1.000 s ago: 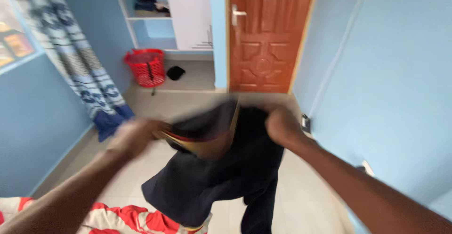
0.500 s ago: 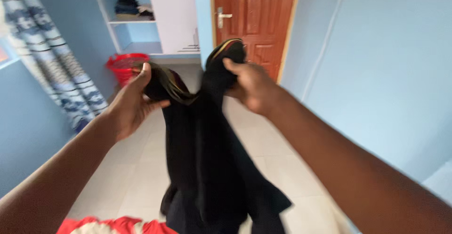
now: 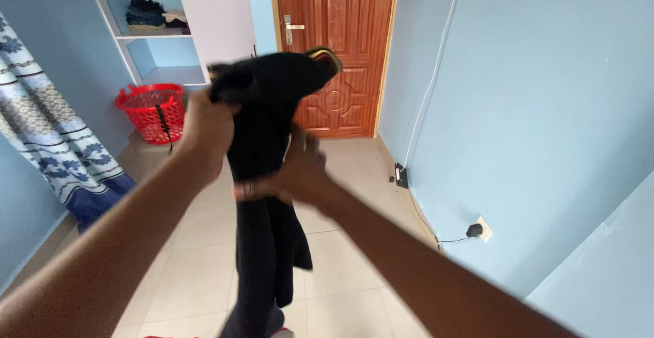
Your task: The person picks up a shirt and a sweater from a bed, folds each item by hand on the bed's surface, and places both folded items into an open suitcase.
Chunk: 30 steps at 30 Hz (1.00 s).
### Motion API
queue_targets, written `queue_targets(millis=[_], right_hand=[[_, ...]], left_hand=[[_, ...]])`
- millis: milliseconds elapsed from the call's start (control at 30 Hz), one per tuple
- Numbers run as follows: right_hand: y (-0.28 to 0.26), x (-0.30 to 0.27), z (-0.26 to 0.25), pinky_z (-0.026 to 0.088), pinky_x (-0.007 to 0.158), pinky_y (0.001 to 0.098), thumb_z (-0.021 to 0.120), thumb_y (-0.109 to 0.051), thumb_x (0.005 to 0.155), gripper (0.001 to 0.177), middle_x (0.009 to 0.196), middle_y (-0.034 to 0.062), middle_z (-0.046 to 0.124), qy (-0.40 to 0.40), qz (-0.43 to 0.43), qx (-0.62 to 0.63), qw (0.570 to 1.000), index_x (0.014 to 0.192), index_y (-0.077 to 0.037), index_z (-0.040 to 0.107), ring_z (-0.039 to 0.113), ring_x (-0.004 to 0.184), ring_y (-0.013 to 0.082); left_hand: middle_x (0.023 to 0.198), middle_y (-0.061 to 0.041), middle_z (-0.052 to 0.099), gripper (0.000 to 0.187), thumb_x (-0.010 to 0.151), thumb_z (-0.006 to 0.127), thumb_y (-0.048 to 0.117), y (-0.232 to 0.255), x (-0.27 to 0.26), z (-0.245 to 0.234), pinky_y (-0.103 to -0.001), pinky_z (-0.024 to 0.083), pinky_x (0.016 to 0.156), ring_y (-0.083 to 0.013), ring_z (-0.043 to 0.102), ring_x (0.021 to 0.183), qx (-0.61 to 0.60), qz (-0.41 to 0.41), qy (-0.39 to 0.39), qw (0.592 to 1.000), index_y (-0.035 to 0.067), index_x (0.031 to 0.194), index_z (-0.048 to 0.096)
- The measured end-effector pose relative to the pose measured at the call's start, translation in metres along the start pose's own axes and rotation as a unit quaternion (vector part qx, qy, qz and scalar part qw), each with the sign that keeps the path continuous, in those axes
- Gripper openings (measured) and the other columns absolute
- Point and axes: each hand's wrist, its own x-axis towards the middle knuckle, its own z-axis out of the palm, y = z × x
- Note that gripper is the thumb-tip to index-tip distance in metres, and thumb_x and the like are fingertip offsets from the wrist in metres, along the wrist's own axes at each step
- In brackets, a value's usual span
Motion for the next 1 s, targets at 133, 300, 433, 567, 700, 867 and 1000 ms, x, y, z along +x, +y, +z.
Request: queue_targets(millis=[133,300,433,567,700,867,1000], right_hand=[[0.015,-0.007,0.016,0.05,0.107,0.0473,0.068,-0.057,0.092,0.076,0.12,0.0201,0.067,-0.149,0.196,0.056,0.968,0.14,-0.001,0.051,0.066,0.115,0.0308],[0.014,0.038,-0.001,0.057,0.095,0.0562,0.056,-0.048,0.098,0.063,0.117,0.0219,0.07,-0.108,0.209,0.313,0.92,0.127,0.007,0.056,0.068,0.109,0.0381],[0.035,0.078,-0.042,0.053,0.105,0.0458,0.048,-0.047,0.104,0.057,0.129,0.0169,0.069,-0.093,0.25,0.607,0.749,0.134,0.0,0.061,0.066,0.121,0.0314],[0.057,0.088,-0.067,0.051,0.108,0.0491,0.041,-0.049,0.104,0.06,0.13,0.0209,0.067,-0.145,0.223,0.704,0.658,0.133,0.001,0.059,0.065,0.121,0.0352],[0.066,0.09,-0.058,0.049,0.111,0.0481,0.038,-0.051,0.107,0.062,0.129,0.0196,0.067,-0.193,0.183,0.763,0.589,0.133,0.001,0.058,0.064,0.119,0.0336],[0.057,0.068,-0.052,0.049,0.113,0.0461,0.046,-0.047,0.106,0.056,0.132,0.0178,0.066,-0.176,0.191,0.763,0.592,0.137,-0.001,0.058,0.065,0.121,0.0312],[0.026,0.042,-0.079,0.047,0.111,0.05,0.065,-0.045,0.096,0.063,0.136,0.0168,0.063,-0.226,0.179,0.576,0.765,0.141,-0.003,0.052,0.061,0.123,0.0301]], left_hand=[[0.112,-0.008,0.075,0.037,0.097,0.058,0.025,0.039,0.011,0.016,-0.04,0.058,0.098,-0.0214,0.073,0.104,-0.173,-0.057,-0.07,0.981,0.004,0.127,0.062],[0.13,-0.011,0.068,0.057,0.09,0.067,0.036,0.039,-0.009,0.003,-0.04,0.047,0.111,-0.0233,0.064,0.122,0.062,-0.037,-0.212,0.975,0.007,0.138,0.056],[0.13,-0.01,0.071,0.08,0.072,0.082,0.041,-0.025,-0.05,-0.041,-0.043,0.043,0.112,-0.0226,0.064,0.127,0.27,-0.137,-0.251,0.919,0.011,0.139,0.051],[0.133,-0.005,0.074,0.076,0.075,0.08,0.046,-0.078,-0.084,-0.059,-0.043,0.046,0.111,-0.02,0.063,0.13,0.181,-0.189,-0.237,0.936,0.009,0.138,0.063],[0.14,0.0,0.06,0.093,0.074,0.086,0.02,-0.101,-0.082,-0.038,-0.045,0.041,0.11,-0.0193,0.056,0.132,0.17,-0.194,-0.136,0.957,0.025,0.153,0.037],[0.102,-0.024,0.074,0.03,0.098,0.071,0.013,-0.092,-0.062,-0.01,-0.056,0.056,0.068,-0.0395,0.071,0.083,-0.007,-0.025,-0.092,0.995,-0.008,0.118,0.065],[0.104,-0.005,0.072,0.03,0.099,0.064,0.027,-0.035,-0.07,0.016,-0.035,0.053,0.083,-0.0163,0.066,0.093,0.006,-0.045,0.036,0.998,0.005,0.118,0.07]])
